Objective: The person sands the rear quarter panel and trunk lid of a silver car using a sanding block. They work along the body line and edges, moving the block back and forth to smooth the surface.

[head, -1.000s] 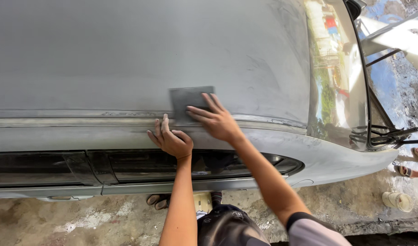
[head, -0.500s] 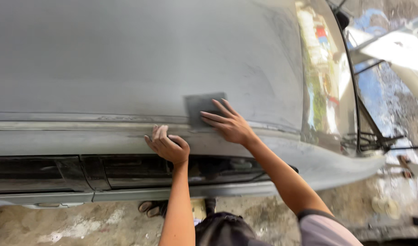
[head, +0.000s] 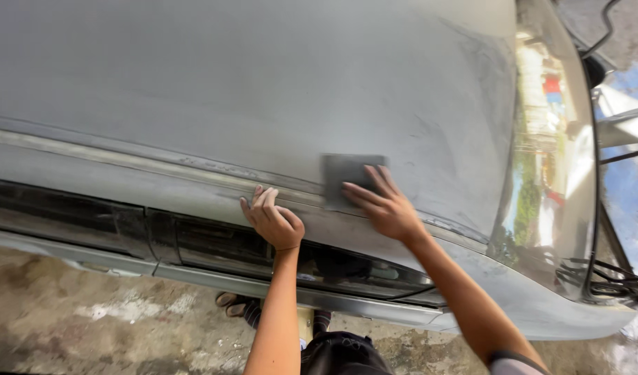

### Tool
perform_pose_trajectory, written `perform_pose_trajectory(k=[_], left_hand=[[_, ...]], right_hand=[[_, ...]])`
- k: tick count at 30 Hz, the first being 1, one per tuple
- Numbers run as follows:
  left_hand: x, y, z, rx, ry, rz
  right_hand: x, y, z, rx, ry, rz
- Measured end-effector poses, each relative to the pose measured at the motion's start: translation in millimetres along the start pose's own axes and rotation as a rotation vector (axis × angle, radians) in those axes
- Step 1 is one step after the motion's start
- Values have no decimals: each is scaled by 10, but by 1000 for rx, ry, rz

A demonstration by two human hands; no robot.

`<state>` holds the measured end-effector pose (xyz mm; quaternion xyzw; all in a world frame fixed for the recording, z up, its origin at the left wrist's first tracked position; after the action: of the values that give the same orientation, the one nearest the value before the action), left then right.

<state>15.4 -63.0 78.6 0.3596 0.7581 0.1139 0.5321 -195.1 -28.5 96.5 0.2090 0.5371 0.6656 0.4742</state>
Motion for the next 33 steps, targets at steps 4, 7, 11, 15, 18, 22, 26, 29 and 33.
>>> perform_pose_trajectory(k=[4, 7, 11, 15, 18, 22, 26, 29, 33], left_hand=[[1, -36, 2, -11, -2, 17], [8, -31, -30, -25, -13, 23], [10, -10, -70, -15, -16, 8], [4, -32, -77, -33, -9, 23], [2, -25, -72, -33, 6, 18], [-4, 11, -89, -34, -4, 5], [-56, 19, -97, -35, -5, 33], [-116, 45, -97, -19, -6, 18], [-106, 79, -63, 17, -9, 23]], right_hand=[[202, -28, -90, 42, -132, -38], [-378, -392, 162, -57, 56, -74], [-549, -466, 288, -58, 126, -69], [205, -126, 2, 61, -84, -25], [313, -135, -40, 6, -105, -87], [-140, -469, 83, 24, 0, -96], [9, -374, -1, 1, -11, -20], [435, -92, -180, 82, -136, 9], [229, -171, -72, 22, -83, -11]])
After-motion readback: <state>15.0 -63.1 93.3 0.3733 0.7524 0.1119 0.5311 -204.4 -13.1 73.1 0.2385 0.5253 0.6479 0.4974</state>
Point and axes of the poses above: each hand's wrist, its own x-axis away from the middle knuckle, its own y-axis out of the back of the hand, z = x × y, the point moved 6 cm from there along -x, towards the middle knuckle, and after that the axes turned 15 degrees about -x, right-handed, at the moved point
